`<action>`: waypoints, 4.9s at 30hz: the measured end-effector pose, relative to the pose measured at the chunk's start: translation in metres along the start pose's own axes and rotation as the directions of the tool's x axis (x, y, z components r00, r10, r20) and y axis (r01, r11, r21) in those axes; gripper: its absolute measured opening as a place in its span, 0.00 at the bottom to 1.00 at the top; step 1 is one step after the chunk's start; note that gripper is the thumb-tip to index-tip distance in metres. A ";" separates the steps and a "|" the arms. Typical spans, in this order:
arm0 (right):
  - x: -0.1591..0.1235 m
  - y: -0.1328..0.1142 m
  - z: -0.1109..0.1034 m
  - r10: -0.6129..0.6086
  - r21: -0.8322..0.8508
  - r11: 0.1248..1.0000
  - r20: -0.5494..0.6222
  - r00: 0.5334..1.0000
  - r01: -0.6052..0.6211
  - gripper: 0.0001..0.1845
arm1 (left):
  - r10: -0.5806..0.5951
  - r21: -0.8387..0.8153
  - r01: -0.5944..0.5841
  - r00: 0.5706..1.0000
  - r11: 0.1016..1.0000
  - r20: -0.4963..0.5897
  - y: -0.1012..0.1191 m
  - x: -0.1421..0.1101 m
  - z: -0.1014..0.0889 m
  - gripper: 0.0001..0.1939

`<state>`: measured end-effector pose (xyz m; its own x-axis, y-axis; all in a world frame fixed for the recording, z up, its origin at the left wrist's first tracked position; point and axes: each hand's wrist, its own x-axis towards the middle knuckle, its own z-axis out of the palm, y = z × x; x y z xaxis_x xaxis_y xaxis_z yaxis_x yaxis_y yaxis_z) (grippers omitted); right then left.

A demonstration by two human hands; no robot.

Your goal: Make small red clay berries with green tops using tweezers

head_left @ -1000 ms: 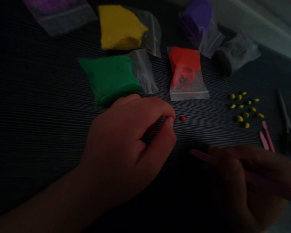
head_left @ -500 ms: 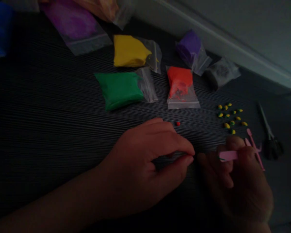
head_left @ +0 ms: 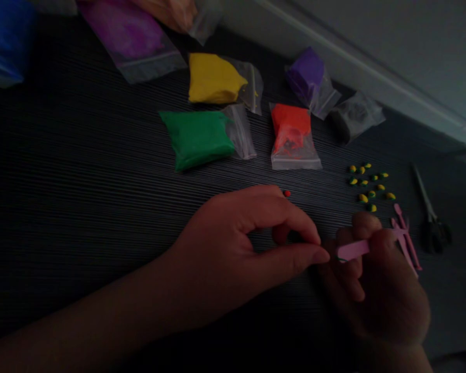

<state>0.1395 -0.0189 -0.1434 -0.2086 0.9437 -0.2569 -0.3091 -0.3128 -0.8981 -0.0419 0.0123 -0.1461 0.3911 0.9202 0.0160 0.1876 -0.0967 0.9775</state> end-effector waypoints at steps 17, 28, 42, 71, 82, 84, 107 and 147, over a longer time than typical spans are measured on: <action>-0.003 0.000 -0.002 -0.055 -0.077 0.995 0.095 0.994 0.062 0.04 | 0.080 0.002 -0.080 0.996 0.997 0.047 -0.004 -0.002 -0.001 0.12; -0.004 0.000 -0.003 -0.044 -0.092 0.994 0.098 0.994 0.053 0.05 | 0.116 -0.002 -0.116 0.993 0.993 0.035 -0.002 -0.001 -0.001 0.08; -0.007 0.000 -0.004 0.035 -0.011 0.999 0.072 0.997 -0.034 0.05 | 0.088 0.048 -0.088 0.996 0.995 0.009 -0.002 0.000 0.000 0.05; -0.003 0.005 -0.002 -0.186 -0.242 0.961 -0.196 0.963 0.136 0.14 | 0.058 0.103 -0.060 0.998 0.993 0.023 -0.005 -0.001 0.001 0.05; 0.001 0.005 -0.003 -0.278 -0.391 0.908 -0.301 0.912 0.148 0.15 | 0.218 0.496 -0.284 0.958 0.821 0.189 -0.014 -0.002 0.015 0.09; 0.001 0.003 -0.002 -0.262 -0.363 0.921 -0.318 0.911 0.138 0.12 | 0.213 0.523 -0.290 0.956 0.802 0.204 -0.015 -0.002 0.015 0.10; -0.008 -0.009 0.002 -0.313 -0.294 0.932 -0.354 0.882 0.212 0.09 | 0.168 0.571 -0.266 0.961 0.776 0.220 -0.015 -0.004 0.007 0.09; 0.008 0.004 -0.025 -0.470 -0.995 -0.010 -0.081 0.879 -0.097 0.15 | -0.020 -0.068 0.020 1.000 0.997 -0.012 -0.007 -0.003 -0.003 0.12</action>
<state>0.1594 -0.0100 -0.1582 0.0368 0.9852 0.1673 0.9469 0.0192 -0.3210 -0.0472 0.0115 -0.1523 0.3765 0.9264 -0.0016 0.1334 -0.0525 0.9897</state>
